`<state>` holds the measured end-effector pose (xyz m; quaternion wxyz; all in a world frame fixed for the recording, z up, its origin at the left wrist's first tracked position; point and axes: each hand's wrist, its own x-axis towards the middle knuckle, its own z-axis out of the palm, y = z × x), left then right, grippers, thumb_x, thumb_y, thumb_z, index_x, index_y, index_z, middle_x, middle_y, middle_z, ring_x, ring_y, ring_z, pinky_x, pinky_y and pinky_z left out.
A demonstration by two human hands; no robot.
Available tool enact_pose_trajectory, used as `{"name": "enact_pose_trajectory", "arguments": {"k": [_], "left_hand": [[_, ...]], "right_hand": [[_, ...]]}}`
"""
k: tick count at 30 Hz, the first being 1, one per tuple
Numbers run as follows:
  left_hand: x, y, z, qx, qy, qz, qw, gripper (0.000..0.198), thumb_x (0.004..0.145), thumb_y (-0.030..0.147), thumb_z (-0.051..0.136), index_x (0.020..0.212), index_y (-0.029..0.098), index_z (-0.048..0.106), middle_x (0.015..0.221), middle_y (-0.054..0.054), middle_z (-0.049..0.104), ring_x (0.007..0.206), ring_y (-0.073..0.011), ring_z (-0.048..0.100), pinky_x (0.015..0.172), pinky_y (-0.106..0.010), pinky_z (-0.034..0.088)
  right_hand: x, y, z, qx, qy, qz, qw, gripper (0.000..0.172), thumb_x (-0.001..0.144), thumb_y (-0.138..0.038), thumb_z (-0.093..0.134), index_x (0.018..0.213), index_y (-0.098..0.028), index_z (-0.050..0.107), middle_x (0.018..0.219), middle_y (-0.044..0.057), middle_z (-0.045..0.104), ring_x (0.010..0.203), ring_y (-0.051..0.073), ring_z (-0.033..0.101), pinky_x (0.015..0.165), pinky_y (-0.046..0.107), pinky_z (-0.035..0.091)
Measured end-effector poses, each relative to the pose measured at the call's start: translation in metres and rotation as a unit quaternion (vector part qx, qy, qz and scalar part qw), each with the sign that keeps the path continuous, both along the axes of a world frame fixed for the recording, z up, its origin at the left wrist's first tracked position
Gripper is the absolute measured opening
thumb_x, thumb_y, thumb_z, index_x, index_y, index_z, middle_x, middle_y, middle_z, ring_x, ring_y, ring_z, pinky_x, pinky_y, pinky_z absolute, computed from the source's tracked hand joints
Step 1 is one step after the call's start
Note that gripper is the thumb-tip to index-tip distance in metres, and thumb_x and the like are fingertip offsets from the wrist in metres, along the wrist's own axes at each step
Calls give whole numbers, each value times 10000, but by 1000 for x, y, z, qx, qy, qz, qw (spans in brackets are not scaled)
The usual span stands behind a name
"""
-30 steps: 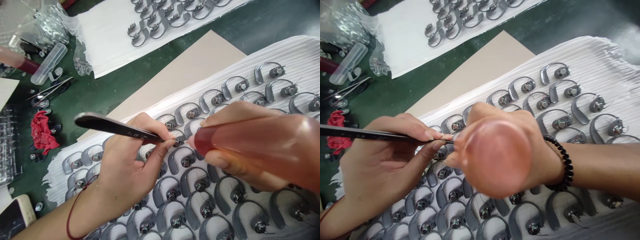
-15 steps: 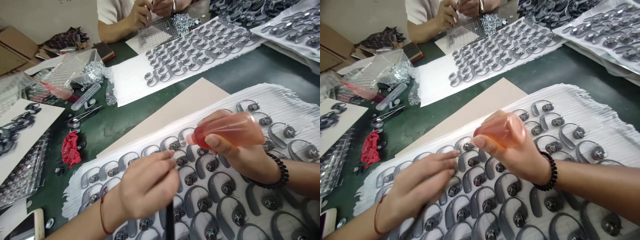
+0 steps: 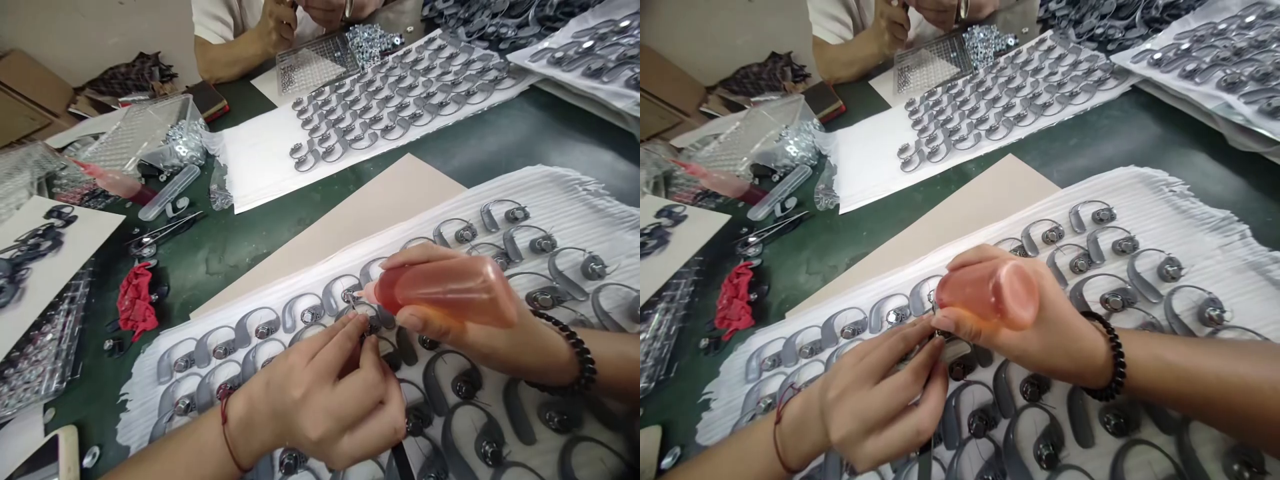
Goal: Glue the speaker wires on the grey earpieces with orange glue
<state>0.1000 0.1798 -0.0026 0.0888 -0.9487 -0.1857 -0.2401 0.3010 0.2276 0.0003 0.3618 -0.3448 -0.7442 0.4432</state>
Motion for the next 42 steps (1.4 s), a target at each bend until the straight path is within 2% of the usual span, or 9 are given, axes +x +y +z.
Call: {"name": "enact_pose_trajectory", "arguments": {"k": [10,15,19,22,27,32,35,38,42], "left_hand": [[4,0,5,-3,0,-1,1000,64,709,170,573,742,136,616,684,-47,654,757,-282,681,772,-373,592],[3,-1,4,-12,0,1,1000,65,703,159,575,752,135,611,689,-50,651,750,-289,679,776,-391,588],[3,0,3,-4,8,3,1000,73,710,147,564,760,139,616,685,-41,654,724,-264,681,778,-376,587],[4,0,4,-9,0,2,1000,75,708,147,565,756,134,621,672,-51,655,714,-264,680,764,-370,587],[6,2,9,-30,-19,6,999,62,698,116,562,698,121,624,614,-67,640,695,-274,676,717,-366,584],[7,3,11,-25,-33,22,999,127,732,81,500,703,111,620,646,-83,650,674,-250,672,663,-336,586],[6,2,13,-25,-31,40,998,138,776,81,484,725,106,610,658,-71,646,711,-222,668,699,-316,582],[4,3,17,-72,-33,65,995,159,814,64,455,754,107,595,682,-63,642,761,-186,654,724,-269,566],[-1,6,18,-137,-73,94,983,171,815,23,412,819,113,557,755,-81,633,752,-160,626,637,-235,543]], "right_hand": [[-2,-2,1,6,-23,-23,999,139,717,-254,684,824,-188,624,932,2,646,821,91,637,709,116,522],[-2,-3,-2,-26,-36,-18,999,295,720,-326,688,960,-185,591,938,22,649,806,109,642,687,145,537],[-1,-5,-5,-65,-23,8,998,385,721,-319,692,1052,-191,543,931,9,651,809,98,637,710,143,535],[-1,-4,-7,-33,-39,12,999,409,702,-321,710,1051,-192,540,926,5,648,802,88,631,714,130,522],[-3,-3,-6,64,-55,8,996,353,717,-322,696,996,-175,538,893,2,641,778,68,617,735,126,498],[-4,-4,-4,24,-43,12,999,279,770,-287,624,1013,-192,525,901,-4,636,790,72,618,733,154,515],[-4,-4,-2,36,-32,6,999,260,778,-270,609,1015,-198,528,906,-3,644,804,80,628,725,155,522],[-4,-3,0,48,-20,10,999,262,794,-251,588,1046,-216,526,869,-14,647,767,83,630,706,165,523],[-4,-2,0,39,-21,18,999,252,802,-241,583,1046,-205,534,879,-10,641,776,83,626,701,168,514]]}}
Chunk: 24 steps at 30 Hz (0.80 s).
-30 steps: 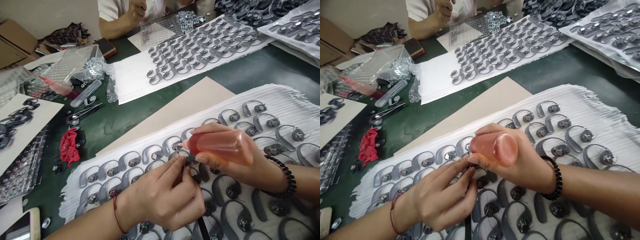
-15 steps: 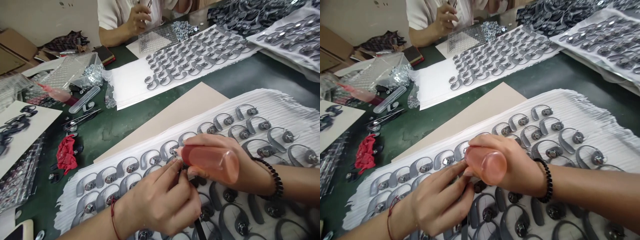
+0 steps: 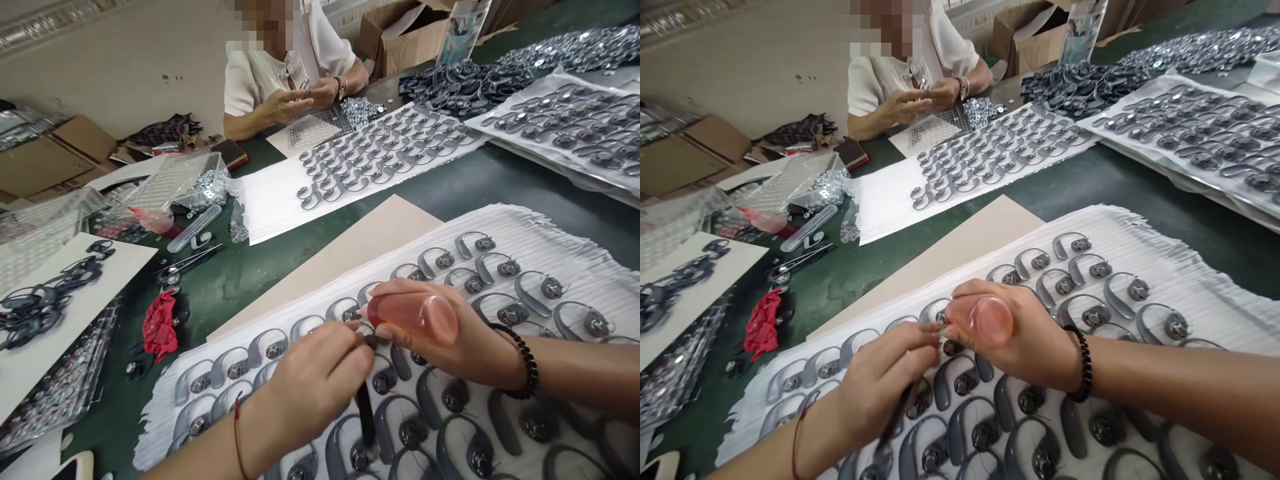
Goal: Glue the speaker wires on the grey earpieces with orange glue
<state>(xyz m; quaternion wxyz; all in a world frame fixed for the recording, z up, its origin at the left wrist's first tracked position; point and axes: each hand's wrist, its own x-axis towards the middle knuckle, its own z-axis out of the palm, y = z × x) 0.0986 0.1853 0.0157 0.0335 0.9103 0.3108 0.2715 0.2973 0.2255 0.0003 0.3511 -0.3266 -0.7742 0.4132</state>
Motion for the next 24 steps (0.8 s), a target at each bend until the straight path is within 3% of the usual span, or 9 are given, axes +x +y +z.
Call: {"name": "enact_pose_trajectory", "arguments": {"k": [6,13,24], "left_hand": [[-6,8,-4,-108,-72,62,990,230,773,-32,434,853,174,498,781,-34,581,740,-113,589,650,-203,506],[-5,15,-3,-155,-111,116,975,160,787,41,498,813,199,496,723,6,535,704,-108,590,595,-204,486],[-5,23,1,-208,-112,127,963,219,738,-7,533,829,190,498,763,31,514,666,-65,537,594,-165,482]], "right_hand": [[4,-4,-6,56,-40,-30,997,270,775,-329,622,975,-158,559,889,16,656,757,85,632,695,174,512],[5,-5,-8,115,-51,-39,991,237,781,-340,620,936,-178,543,871,24,665,699,100,629,618,200,494],[6,-6,-10,82,-35,-37,995,255,767,-332,642,947,-177,547,821,-9,646,652,61,598,605,165,462]]}}
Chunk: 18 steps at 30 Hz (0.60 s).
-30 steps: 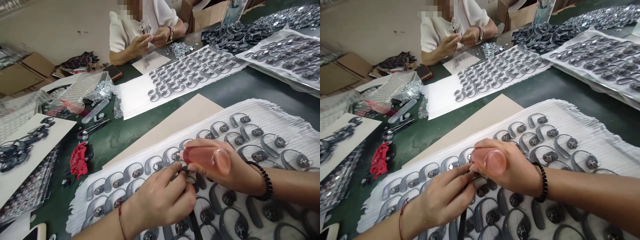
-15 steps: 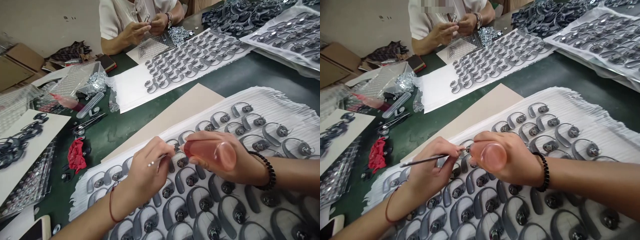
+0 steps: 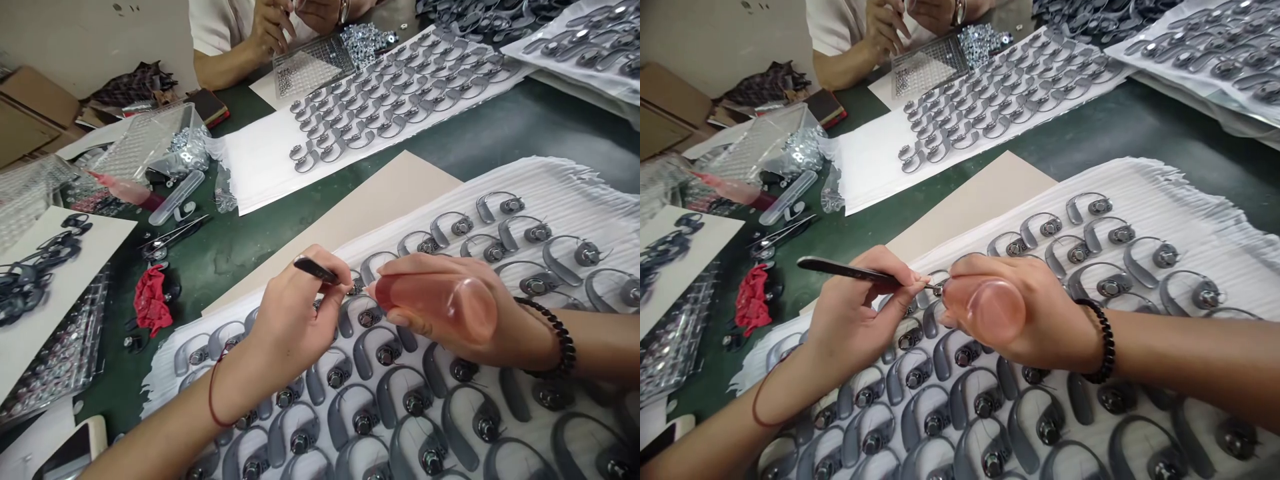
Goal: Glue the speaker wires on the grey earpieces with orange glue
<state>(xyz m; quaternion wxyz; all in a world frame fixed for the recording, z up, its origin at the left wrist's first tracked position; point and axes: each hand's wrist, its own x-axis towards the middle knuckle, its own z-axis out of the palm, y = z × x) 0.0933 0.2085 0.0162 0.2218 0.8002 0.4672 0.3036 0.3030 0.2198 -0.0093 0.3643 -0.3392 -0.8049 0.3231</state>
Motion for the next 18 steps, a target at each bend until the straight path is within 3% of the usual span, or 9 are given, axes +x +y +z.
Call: {"name": "enact_pose_trajectory", "arguments": {"k": [12,18], "left_hand": [[2,3,1,-20,1,3,1000,240,731,-29,531,836,185,502,775,44,514,672,-45,516,606,-132,465],[4,7,5,-55,12,7,998,212,763,3,518,836,200,491,795,66,529,706,-31,521,651,-120,446]], "right_hand": [[1,-1,-1,23,-29,2,999,290,770,-333,643,991,-169,555,847,-19,644,646,38,585,648,132,457],[1,-6,-3,76,-41,-6,996,344,794,-436,595,1022,-183,545,867,15,652,696,100,612,676,215,483]]}}
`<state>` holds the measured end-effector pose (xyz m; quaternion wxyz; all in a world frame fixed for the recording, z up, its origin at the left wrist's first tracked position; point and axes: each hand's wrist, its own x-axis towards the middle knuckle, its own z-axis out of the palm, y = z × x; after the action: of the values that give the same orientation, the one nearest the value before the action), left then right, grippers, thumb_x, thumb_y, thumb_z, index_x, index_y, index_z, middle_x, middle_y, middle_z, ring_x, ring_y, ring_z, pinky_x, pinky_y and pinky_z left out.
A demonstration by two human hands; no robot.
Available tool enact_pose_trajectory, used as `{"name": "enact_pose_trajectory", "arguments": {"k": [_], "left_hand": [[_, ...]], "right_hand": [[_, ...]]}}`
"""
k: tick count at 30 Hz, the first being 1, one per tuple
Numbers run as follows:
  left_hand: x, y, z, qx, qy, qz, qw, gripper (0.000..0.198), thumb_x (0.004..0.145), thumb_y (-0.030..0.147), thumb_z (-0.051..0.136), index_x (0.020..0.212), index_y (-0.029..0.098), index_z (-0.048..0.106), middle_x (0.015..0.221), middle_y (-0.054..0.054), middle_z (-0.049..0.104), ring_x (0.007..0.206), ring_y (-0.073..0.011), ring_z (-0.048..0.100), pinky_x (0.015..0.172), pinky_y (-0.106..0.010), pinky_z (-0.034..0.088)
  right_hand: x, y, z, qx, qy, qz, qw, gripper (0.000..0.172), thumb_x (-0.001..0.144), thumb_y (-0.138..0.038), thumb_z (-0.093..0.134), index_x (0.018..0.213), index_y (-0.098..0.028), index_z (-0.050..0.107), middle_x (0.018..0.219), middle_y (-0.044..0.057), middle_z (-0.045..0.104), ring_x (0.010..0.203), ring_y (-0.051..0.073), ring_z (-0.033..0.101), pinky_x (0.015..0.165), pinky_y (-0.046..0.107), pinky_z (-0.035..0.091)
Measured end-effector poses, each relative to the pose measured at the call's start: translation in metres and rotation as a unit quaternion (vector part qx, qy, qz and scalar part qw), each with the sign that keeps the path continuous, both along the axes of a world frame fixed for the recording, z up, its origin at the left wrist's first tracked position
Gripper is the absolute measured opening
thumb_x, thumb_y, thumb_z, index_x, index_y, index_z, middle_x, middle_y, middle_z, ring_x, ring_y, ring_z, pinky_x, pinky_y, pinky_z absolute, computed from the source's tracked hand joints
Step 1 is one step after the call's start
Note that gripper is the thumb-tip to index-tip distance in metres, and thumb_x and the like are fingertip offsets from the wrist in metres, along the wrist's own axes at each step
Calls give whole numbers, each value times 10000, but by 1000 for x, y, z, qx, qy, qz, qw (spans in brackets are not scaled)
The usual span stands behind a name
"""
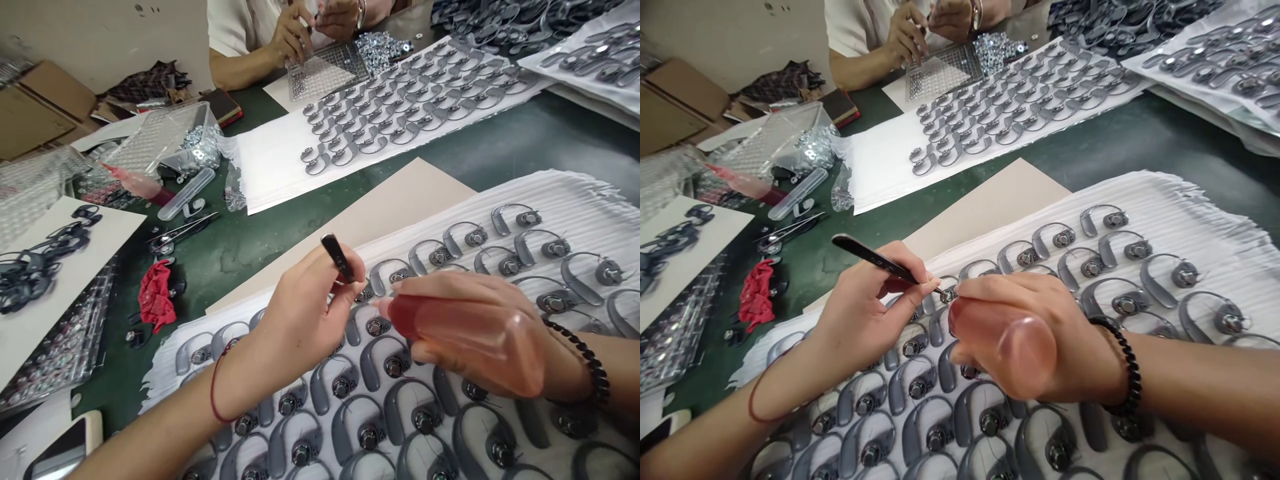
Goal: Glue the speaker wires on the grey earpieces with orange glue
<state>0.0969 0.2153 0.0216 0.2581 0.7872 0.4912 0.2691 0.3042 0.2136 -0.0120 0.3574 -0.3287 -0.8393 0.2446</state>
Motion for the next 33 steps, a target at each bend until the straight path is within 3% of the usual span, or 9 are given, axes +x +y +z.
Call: {"name": "enact_pose_trajectory", "arguments": {"k": [5,10,20,27,33], "left_hand": [[1,8,4,-25,-5,-12,1000,205,747,6,519,802,201,494,764,72,528,675,-37,516,604,-132,433],[2,13,4,-45,-21,-1,999,183,743,29,539,783,201,490,731,78,525,646,-42,514,591,-150,433],[3,13,3,-32,-16,-12,999,197,733,7,527,777,196,491,733,73,521,649,-46,511,574,-158,425],[4,11,3,-17,-9,-27,999,193,752,1,508,787,190,489,771,68,517,694,-43,504,621,-149,432],[3,11,2,1,-9,-36,999,214,736,-15,512,787,190,481,757,73,504,679,-35,492,616,-142,424]], "right_hand": [[-2,-2,0,7,-15,47,999,325,795,-369,619,1059,-196,540,895,12,639,713,89,594,628,200,462],[-3,-1,-2,17,-37,47,998,332,799,-335,621,1091,-197,545,863,11,624,679,83,575,589,202,449],[1,-2,-6,61,-75,68,993,399,770,-224,636,1142,-168,503,797,13,589,653,92,533,584,221,431],[3,-3,-6,93,-105,96,985,506,738,-272,675,1183,-140,474,744,5,551,646,108,498,611,254,425],[2,-2,-5,97,-106,87,986,446,760,-241,643,1165,-139,487,768,13,553,651,104,486,572,242,398]]}}
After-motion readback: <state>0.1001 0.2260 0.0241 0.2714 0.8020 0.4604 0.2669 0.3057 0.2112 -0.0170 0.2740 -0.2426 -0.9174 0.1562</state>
